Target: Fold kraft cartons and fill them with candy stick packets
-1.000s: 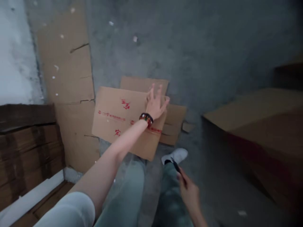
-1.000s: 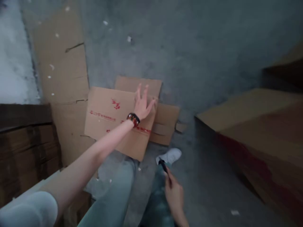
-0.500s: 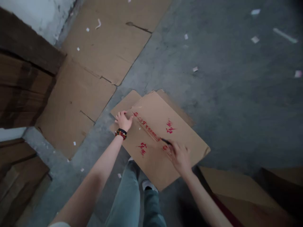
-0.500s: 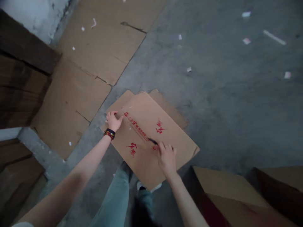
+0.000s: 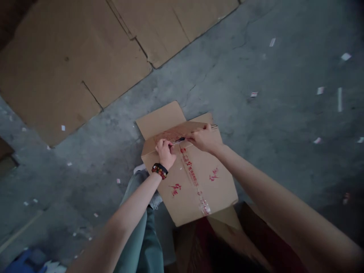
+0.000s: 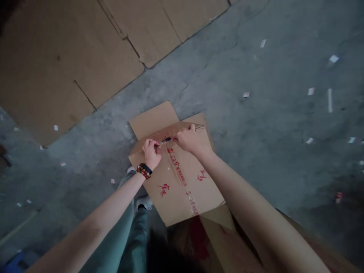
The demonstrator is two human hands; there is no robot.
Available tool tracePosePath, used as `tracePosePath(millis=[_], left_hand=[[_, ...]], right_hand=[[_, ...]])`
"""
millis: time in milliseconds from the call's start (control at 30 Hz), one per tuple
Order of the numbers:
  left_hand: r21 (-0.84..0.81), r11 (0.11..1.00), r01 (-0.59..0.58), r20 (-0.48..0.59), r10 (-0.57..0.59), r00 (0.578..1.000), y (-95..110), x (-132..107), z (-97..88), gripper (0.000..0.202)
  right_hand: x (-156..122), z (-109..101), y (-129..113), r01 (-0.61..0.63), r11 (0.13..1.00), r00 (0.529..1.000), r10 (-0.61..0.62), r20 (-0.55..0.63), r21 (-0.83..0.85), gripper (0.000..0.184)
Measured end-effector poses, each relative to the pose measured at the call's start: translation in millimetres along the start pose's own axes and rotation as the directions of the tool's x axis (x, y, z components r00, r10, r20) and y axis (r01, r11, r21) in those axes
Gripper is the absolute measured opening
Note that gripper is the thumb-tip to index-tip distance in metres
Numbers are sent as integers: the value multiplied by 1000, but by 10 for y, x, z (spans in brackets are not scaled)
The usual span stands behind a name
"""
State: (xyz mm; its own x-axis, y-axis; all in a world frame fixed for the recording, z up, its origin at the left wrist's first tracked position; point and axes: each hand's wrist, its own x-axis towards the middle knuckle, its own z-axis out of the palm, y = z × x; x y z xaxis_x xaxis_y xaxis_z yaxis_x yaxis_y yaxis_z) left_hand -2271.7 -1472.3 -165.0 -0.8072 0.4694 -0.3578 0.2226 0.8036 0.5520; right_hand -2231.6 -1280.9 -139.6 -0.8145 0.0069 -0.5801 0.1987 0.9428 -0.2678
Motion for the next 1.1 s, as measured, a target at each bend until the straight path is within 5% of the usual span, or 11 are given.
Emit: tracePosePath(millis=[300,400,533,600,700,833,933,1100], left_hand=[[-11,1000,-8,-32,8,999,-5,8,-9,11],[37,999,-13,-1,13,1000,3,32,0,11],[98,995,-7,27,5,1000,-21,166,-18,13],[98,995,-22,55,16,998,-51,250,-51,13],[91,995,-27,97,18,995,-85,329,-96,10],[95,995,-29,100,20,995,-66,302,-88,10],[111,993,-28,93,17,995,-24,250,-54,12],[120,993,-22,88,11,996,30,221,-38,13]], right_hand=[[259,-224,-248,106,989,994,-106,11,-100,24],[338,-422,-127,99,985,995,-97,23,-144,27],[63,-583,326,-83,933,997,81,-21,-351,78],[-188,-491,393,-256,916,967,238,-95,-309,74],[-446,-119,73,-397,917,913,398,-87,30,37],[-372,363,-661,-347,829,910,411,-55,439,38],[-233,428,-949,-422,781,877,481,-11,460,40],[-245,361,-1004,-499,770,846,532,30,398,43]])
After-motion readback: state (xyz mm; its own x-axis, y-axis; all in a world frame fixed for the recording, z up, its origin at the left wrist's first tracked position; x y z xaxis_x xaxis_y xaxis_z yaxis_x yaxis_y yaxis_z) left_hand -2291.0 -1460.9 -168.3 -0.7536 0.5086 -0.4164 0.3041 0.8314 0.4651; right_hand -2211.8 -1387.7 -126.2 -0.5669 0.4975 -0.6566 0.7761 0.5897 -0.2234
